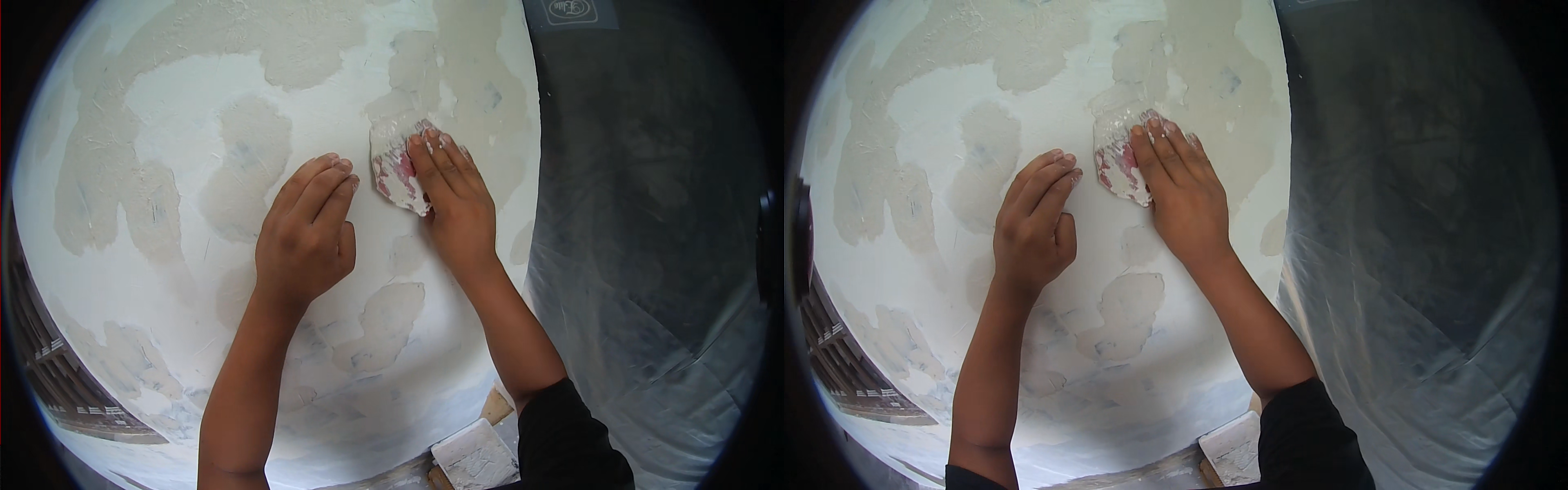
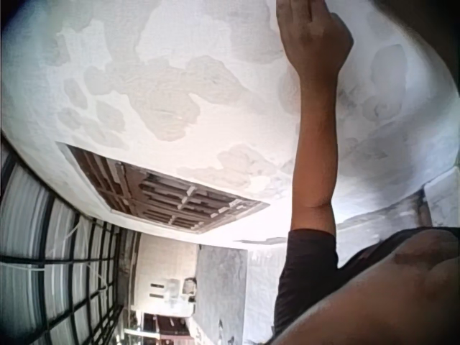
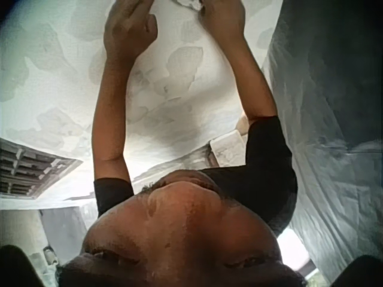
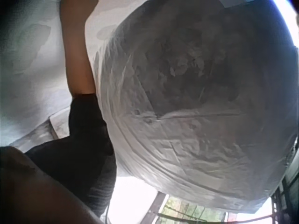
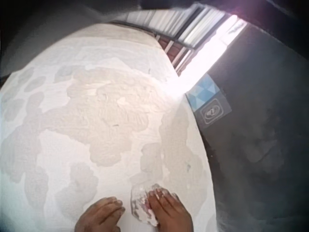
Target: The person applies wall putty to damaged spots on an exterior wall using a small putty knife, smoothing the filler over the surface.
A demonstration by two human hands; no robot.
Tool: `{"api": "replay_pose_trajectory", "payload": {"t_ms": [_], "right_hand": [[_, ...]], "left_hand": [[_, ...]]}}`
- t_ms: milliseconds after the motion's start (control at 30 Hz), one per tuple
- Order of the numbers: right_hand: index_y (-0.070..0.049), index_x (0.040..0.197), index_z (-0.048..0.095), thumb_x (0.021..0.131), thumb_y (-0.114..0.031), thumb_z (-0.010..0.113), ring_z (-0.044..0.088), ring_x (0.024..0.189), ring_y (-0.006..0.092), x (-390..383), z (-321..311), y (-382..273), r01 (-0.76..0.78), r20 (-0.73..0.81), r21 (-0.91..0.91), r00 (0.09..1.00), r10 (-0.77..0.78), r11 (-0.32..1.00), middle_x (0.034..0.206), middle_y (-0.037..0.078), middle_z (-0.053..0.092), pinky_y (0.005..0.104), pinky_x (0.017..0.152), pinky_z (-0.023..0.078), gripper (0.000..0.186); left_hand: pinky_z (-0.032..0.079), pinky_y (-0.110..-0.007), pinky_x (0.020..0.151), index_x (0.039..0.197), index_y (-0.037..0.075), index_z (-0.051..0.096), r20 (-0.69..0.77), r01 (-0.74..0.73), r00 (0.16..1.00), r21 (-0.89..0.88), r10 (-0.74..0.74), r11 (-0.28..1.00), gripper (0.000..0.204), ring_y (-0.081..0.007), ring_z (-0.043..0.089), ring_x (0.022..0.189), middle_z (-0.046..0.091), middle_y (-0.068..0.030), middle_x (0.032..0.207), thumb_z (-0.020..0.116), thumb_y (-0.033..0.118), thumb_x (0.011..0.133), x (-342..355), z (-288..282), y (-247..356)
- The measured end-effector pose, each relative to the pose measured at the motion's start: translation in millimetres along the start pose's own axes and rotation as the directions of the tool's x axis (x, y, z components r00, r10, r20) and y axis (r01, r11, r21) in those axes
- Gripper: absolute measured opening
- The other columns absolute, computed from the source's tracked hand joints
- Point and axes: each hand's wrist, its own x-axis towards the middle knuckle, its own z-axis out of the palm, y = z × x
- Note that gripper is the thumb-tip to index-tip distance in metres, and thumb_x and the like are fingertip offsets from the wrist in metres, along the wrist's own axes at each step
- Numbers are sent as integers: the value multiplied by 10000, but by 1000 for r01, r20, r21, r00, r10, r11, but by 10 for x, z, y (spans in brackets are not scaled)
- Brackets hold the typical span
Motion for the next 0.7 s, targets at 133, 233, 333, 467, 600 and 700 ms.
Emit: {"api": "replay_pose_trajectory", "payload": {"t_ms": [133, 233, 333, 467, 600, 700], "right_hand": [[-96, 1349, 616, 836, 50, 623, 567, 1282, 291, -456, -164, -127, -98, 56, 67, 994, 94, 993, 1337, 121, 634, 465, 1083, 443, 533], [-87, 1358, 602, 781, 89, 649, 566, 1283, 310, -126, -167, -30, -103, -81, 76, 991, 109, 992, 1330, 147, 633, 451, 1080, 445, 605], [-86, 1381, 572, 750, 101, 653, 563, 1283, 325, 106, -159, 39, -135, -47, -11, 990, 134, 991, 1333, 157, 629, 441, 1080, 447, 663], [-75, 1353, 604, 758, 99, 661, 568, 1287, 315, -433, -27, -133, -149, 43, 10, 988, 149, 989, 1319, 152, 641, 453, 1086, 446, 622], [-69, 1350, 605, 775, 83, 653, 575, 1276, 318, -164, -123, -8, -96, -75, 18, 992, 97, 995, 1327, 149, 638, 450, 1089, 445, 597], [-58, 1370, 578, 763, 80, 656, 565, 1284, 327, 166, -103, 148, -103, -68, -60, 993, 99, 993, 1360, 156, 612, 452, 1101, 432, 628]], "left_hand": [[526, -402, 989, 1013, -69, 695, 10, -2, 1000, 18, 2, 1000, 384, -308, 623, 1175, 673, -149, 1135, 500, -108, 685, -10, 40, -14], [524, -402, 992, 1015, -68, 695, 6, -9, 1000, -6, 9, 1000, 386, -307, 620, 1180, 672, -148, 1137, 501, -109, 684, -7, 45, -19], [523, -402, 995, 1015, -67, 694, -4, -8, 1000, -16, 8, 1000, 388, -306, 618, 1183, 670, -147, 1139, 501, -111, 682, 46, 45, 27], [525, -401, 992, 1010, -68, 694, 5, 2, 1000, 6, -2, 1000, 387, -305, 621, 1178, 671, -147, 1134, 498, -115, 680, -26, 40, -39], [527, -402, 988, 1004, -69, 693, -1, -7, 1000, -3, 7, 1000, 384, -306, 621, 1177, 672, -149, 1131, 496, -115, 677, -15, 45, -28], [519, -379, 1000, 993, -49, 702, -4, -13, 1000, 11, 13, 1000, 318, -279, 619, 1163, 673, -123, 1108, 572, -81, 704, 22, 48, 0]]}}
